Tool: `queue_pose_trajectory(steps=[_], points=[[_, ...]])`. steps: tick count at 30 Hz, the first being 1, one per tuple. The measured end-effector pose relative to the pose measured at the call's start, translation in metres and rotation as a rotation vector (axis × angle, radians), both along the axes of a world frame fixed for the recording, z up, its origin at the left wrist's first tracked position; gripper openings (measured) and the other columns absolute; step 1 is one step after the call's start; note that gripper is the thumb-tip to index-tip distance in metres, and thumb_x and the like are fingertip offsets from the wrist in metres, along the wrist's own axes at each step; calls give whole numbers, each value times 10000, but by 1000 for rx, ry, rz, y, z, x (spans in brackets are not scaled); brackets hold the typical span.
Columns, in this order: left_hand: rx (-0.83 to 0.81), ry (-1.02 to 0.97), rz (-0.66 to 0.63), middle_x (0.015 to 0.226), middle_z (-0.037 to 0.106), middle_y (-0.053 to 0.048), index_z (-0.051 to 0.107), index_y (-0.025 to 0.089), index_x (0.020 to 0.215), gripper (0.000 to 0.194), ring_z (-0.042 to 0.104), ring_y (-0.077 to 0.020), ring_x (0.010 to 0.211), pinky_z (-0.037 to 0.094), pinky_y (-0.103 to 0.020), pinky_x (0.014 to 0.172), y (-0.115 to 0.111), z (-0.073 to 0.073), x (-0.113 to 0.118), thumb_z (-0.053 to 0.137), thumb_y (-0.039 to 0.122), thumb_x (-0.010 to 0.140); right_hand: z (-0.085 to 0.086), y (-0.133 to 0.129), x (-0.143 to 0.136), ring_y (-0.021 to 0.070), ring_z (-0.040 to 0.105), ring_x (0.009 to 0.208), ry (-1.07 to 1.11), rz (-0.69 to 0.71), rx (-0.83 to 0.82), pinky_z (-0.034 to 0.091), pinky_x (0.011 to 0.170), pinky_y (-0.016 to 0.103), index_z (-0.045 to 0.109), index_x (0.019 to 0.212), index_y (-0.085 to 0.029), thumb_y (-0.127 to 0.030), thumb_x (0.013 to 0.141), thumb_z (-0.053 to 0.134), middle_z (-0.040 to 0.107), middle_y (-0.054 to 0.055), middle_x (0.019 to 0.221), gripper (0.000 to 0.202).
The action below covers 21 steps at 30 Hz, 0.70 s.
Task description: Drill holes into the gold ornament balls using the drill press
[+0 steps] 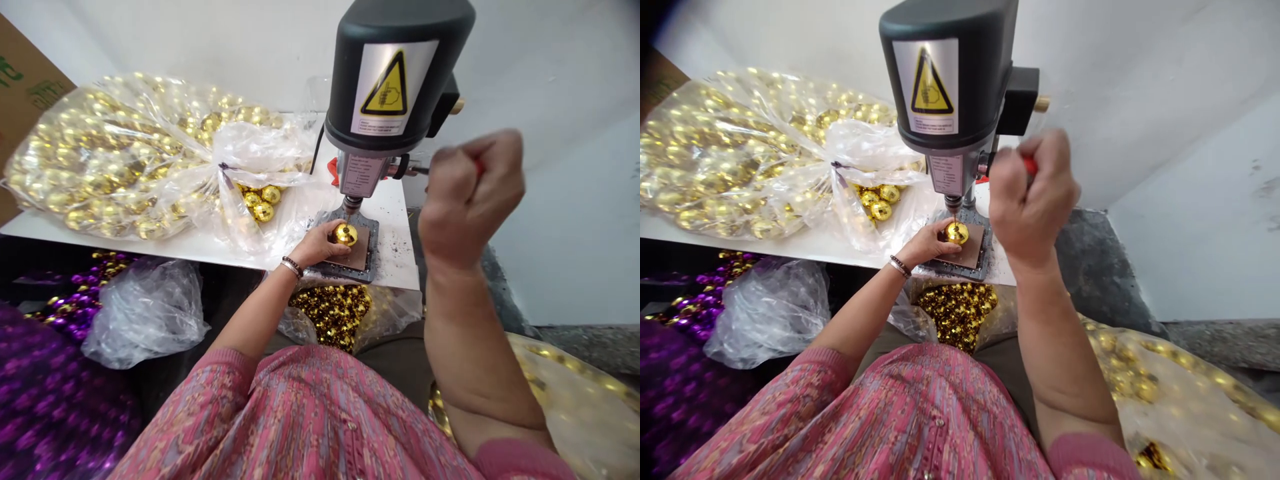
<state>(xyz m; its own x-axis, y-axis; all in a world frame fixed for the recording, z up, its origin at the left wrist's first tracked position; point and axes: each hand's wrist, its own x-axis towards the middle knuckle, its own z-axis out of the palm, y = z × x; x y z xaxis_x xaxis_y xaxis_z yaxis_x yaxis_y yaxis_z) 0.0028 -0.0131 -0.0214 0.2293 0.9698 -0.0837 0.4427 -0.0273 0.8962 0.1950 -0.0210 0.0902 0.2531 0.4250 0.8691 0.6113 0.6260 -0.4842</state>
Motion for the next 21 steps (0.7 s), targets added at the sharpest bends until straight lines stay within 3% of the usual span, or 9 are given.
queue_pose_trajectory(steps=[3,5,8,11,14,15,17,19,21], points=[[71,-11,-40,1282,762,-86,684,180,1379,683,705,-255,1158,533,-435,1103,-7,-4,-4,851,159,717,30,9,1,12,364,602,81,110,-171,357,686,201,402,775,-182,-330,1002,467,401,-67,667,279],[129,8,-60,1281,762,-94,679,166,1371,661,705,-253,1150,544,-428,1081,-14,-5,-8,836,161,729,38,12,1,9,390,613,122,142,-233,358,687,201,395,760,-178,-281,982,469,441,-67,689,256],[180,38,-111,1298,756,-98,662,174,1399,666,707,-241,1140,561,-398,1042,-29,-4,-14,830,184,754,39,13,0,21,386,609,169,146,-239,356,664,222,390,746,-184,-231,935,494,459,-56,703,220],[192,70,-268,1329,743,-116,665,194,1420,697,710,-244,1136,570,-375,1007,-47,0,-16,877,270,761,37,12,-2,21,396,620,188,162,-227,367,679,233,397,742,-182,-210,926,497,464,-56,697,211],[191,97,-390,1351,728,-147,648,200,1472,781,718,-201,955,589,-342,887,-57,3,-16,918,378,761,35,10,-2,1,444,658,202,180,-211,387,726,226,421,746,-164,-193,944,496,515,-73,711,214],[196,100,-364,1341,732,-146,648,202,1475,765,703,-179,888,589,-330,851,-56,3,-18,906,397,782,35,9,-2,-8,460,672,206,181,-207,391,738,223,433,750,-158,-192,951,496,542,-80,730,213],[222,121,-187,1290,758,-127,681,206,1431,607,681,-161,840,587,-322,845,-47,4,-28,827,388,871,34,8,-2,-18,492,699,201,171,-200,404,763,224,453,755,-149,-174,947,507,598,-83,777,201],[248,187,118,1250,778,-120,724,193,1355,405,703,-187,925,583,-340,929,-29,6,-48,693,304,966,33,8,-2,-8,525,724,186,151,-194,425,790,241,458,754,-144,-147,930,526,636,-68,815,188],[252,302,436,1280,766,-153,731,157,1331,375,721,-246,1092,561,-386,1036,-6,10,-75,577,181,991,33,8,-1,7,534,726,177,139,-189,429,795,258,445,751,-145,-128,911,534,630,-57,805,184]])
